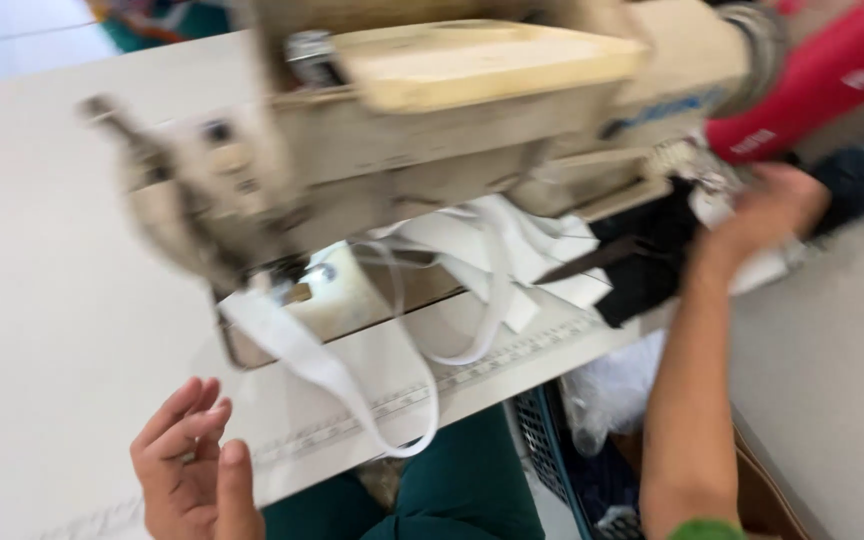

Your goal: Sewing white elastic bands using an industrial sewing machine on a factory floor

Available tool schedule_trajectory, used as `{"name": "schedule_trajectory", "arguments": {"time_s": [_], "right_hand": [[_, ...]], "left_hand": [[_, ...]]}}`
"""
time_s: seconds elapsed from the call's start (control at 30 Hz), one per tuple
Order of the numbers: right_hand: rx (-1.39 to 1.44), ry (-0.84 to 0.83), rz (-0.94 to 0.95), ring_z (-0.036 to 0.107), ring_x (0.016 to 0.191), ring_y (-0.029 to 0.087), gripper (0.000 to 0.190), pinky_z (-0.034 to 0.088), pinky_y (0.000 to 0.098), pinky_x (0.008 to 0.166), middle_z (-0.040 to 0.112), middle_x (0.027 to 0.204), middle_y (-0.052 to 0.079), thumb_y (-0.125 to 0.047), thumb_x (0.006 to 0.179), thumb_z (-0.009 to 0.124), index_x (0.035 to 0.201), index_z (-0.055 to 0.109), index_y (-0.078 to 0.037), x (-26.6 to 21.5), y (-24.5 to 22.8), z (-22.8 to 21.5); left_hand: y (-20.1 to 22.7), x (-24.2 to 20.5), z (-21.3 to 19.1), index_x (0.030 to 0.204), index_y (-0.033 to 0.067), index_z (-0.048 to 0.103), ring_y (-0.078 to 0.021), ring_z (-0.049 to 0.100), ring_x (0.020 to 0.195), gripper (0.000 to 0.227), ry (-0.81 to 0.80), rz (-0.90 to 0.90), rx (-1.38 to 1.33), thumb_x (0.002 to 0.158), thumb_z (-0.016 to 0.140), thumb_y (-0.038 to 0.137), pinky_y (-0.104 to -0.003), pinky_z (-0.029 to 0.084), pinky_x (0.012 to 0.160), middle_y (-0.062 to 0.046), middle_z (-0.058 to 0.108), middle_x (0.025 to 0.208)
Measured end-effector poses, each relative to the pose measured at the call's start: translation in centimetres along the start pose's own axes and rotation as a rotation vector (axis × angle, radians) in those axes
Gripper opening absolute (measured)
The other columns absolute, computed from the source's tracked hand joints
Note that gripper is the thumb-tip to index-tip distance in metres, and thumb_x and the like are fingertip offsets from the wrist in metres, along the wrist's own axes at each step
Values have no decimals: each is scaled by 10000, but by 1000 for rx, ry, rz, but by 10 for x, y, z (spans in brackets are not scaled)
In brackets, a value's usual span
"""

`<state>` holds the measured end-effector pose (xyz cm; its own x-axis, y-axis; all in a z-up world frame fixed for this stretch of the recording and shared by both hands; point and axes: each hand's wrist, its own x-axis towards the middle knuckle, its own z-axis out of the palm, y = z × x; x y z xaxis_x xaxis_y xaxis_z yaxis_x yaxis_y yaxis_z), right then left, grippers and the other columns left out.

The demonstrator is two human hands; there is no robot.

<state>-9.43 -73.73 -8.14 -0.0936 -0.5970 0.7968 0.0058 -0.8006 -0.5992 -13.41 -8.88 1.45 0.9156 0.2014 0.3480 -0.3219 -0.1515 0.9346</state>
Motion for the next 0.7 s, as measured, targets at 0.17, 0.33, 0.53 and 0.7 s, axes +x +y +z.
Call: {"name": "schedule_trajectory", "arguments": {"time_s": [0.17, 0.33, 0.53, 0.7], "right_hand": [[437, -441, 373, 474, 722, 152, 444, 417, 266, 653, 471, 983, 106, -418, 1026, 558, 1207, 579, -13, -87, -240, -106], [470, -1231, 543, 801, 884, 251, 384, 710, 300, 790, 768, 1049, 200, -1, 959, 569, 1338, 612, 36, -176, -359, -149], [804, -1295, 393, 634, 606, 179, 186, 531, 279, 613, 702, 740, 108, -51, 868, 717, 1052, 741, -33, -184, -439, -160], [79, -893, 419, 354, 476, -8, 233, 282, 161, 459, 696, 799, 1, -73, 895, 708, 1120, 738, -126, -214, -404, -172]], "left_hand": [[1, -1, -66, 954, -59, 626, -224, 673, 649, 198, -389, -388, -376, 919, 539, 116, -271, 522, 566, -207, 634, 979], [-55, -11, -73, 1041, 106, 729, -86, 614, 817, 359, -1371, -1035, -55, 1023, 496, 379, -210, 473, 766, -20, 721, 917], [-296, -173, -115, 937, 157, 660, -220, 618, 803, 240, -1240, -422, 386, 1007, 526, 344, -369, 451, 744, -46, 686, 873], [-372, -271, -133, 950, 134, 680, -217, 620, 784, 268, -1173, -503, 301, 1002, 523, 344, -357, 453, 730, -60, 701, 868]]}}
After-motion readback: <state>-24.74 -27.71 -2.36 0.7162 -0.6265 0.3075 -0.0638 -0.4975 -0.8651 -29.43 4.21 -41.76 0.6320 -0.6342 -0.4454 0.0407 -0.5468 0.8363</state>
